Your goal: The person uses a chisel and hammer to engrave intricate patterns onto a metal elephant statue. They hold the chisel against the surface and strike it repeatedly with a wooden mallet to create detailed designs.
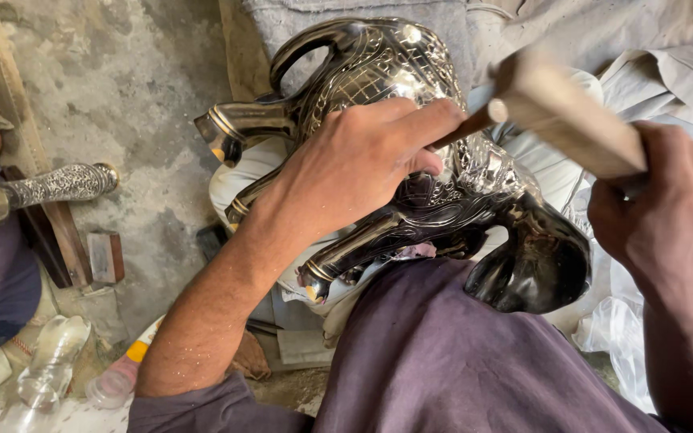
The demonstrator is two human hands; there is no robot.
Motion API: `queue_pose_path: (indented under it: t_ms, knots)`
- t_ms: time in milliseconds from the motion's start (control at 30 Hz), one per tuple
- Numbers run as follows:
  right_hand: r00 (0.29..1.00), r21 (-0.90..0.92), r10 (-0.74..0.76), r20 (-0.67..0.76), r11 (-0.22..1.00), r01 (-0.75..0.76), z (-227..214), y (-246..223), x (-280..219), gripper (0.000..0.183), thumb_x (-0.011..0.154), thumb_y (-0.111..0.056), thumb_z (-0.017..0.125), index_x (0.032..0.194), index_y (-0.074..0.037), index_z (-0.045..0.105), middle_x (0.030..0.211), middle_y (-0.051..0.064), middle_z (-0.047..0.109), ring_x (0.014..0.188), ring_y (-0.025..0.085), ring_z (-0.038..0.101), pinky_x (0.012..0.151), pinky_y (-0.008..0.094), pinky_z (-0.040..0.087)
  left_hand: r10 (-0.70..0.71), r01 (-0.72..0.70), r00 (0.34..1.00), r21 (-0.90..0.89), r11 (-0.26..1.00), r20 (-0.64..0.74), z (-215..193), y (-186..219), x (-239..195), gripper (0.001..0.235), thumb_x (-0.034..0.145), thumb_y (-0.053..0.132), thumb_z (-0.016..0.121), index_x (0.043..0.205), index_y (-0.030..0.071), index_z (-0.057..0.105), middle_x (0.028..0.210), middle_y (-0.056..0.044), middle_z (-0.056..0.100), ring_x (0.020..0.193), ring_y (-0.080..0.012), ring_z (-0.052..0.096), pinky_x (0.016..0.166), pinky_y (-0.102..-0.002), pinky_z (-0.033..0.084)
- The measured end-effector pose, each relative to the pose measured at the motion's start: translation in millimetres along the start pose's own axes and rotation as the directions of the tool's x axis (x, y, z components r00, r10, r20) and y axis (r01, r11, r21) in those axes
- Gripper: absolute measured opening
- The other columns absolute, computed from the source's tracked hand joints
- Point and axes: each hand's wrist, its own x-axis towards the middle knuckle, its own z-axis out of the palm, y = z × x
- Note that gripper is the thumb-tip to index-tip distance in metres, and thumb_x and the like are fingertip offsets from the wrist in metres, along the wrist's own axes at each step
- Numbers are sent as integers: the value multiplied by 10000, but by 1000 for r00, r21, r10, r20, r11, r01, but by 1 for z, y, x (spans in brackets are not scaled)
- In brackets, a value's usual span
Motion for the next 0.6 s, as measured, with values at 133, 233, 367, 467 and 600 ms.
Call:
queue_pose_path:
  t_ms: [133,233,367,467,600]
  knots:
    - [992,-204,-103,76,972,116,4,6,1,334,849,119,709,1159,32,620,986,189,656,839,356,652,793,455,530,37,-37,999,58,998,0,-1,0,1,368,1019,240,734,1337,186,555,836,-79,635,749,-247,717,620,-391,588]
    - [998,-62,-7,69,998,11,6,30,-11,259,1012,82,671,1239,22,563,1052,166,654,872,299,661,783,386,542,49,-48,999,37,998,-7,-2,1,1,391,1022,185,715,1371,201,541,850,-90,636,763,-258,720,640,-394,596]
    - [1000,397,16,13,918,-20,22,58,-20,214,1156,54,621,1330,33,498,1080,176,628,844,235,630,733,328,526,54,-54,998,12,998,39,-1,1,2,403,1038,62,638,1396,219,541,869,-75,652,795,-213,744,639,-327,635]
    - [996,550,82,-33,833,-51,26,58,-25,245,1115,52,660,1293,32,493,1091,150,641,898,199,643,790,301,549,31,-36,995,50,998,92,0,3,1,384,1049,28,608,1372,229,557,882,-60,666,811,-194,755,637,-302,643]
    - [967,583,250,-44,793,-178,13,34,-20,304,1009,55,718,1243,51,524,1033,104,670,897,165,662,790,293,557,14,-18,999,83,996,48,1,7,-2,389,1046,2,572,1370,218,565,907,-67,674,857,-194,768,667,-282,647]
